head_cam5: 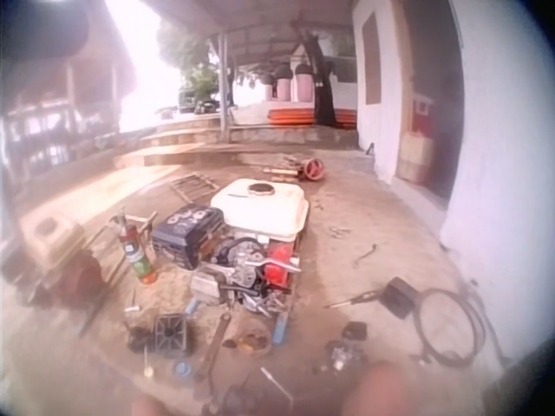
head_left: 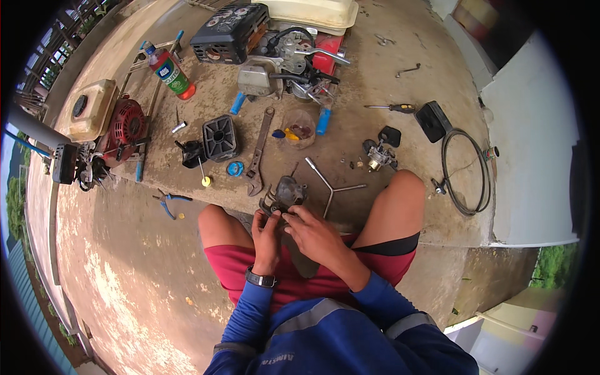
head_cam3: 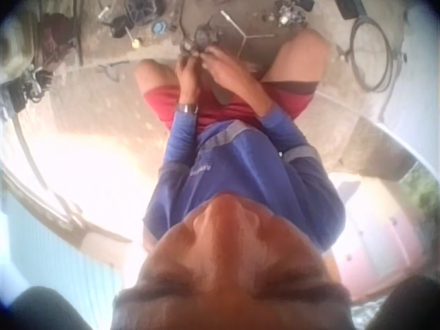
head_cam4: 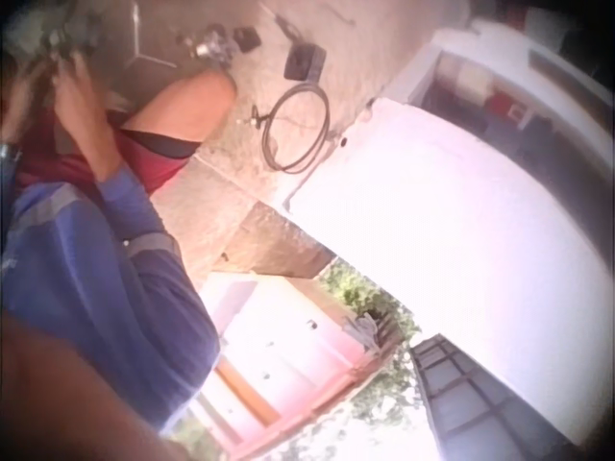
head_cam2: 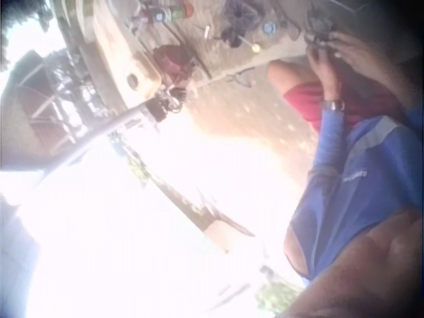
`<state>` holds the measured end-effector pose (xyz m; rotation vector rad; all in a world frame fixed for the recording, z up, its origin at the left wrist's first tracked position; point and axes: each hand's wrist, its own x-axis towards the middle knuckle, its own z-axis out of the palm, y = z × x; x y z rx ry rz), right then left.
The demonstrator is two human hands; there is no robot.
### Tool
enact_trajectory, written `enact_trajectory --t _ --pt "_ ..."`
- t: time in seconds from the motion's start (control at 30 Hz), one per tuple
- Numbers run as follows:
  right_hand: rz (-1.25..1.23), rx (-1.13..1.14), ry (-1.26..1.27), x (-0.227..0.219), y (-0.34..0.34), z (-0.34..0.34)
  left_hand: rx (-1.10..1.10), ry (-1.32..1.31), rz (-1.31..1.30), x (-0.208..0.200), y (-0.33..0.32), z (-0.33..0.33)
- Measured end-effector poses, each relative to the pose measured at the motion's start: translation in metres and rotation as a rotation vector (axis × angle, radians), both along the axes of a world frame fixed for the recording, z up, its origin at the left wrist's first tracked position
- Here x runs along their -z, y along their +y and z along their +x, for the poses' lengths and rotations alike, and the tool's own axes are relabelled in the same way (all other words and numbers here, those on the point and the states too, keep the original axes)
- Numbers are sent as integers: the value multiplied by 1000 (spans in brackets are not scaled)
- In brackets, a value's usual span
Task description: The person is disassembling and inspecting parts of a small engine carburetor on an outdoor workshop floor.
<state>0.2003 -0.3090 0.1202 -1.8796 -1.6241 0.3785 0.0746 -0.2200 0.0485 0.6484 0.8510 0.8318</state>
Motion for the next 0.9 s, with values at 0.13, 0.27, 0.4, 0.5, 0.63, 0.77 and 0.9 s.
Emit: enact_trajectory --t 0.13,0.27,0.4,0.5,0.63,0.77,0.9 --pt "-169 -71 -35 5 -6 -2 1 13 53 38 2 3" --pt "-196 -157 -56 13 -8 -3 -27 40 119 43 5 4" --pt "-203 -118 -57 20 -11 4 -12 -19 104 44 4 6" --pt "-203 -103 -18 13 -12 13 2 -90 44 38 4 7" --pt "-284 -66 -28 0 -14 23 11 -126 47 39 5 11" --pt "-266 -64 -39 4 -13 17 26 -198 69 49 11 17" --pt "-269 -134 -56 8 -14 8 2 -130 127 50 11 16"
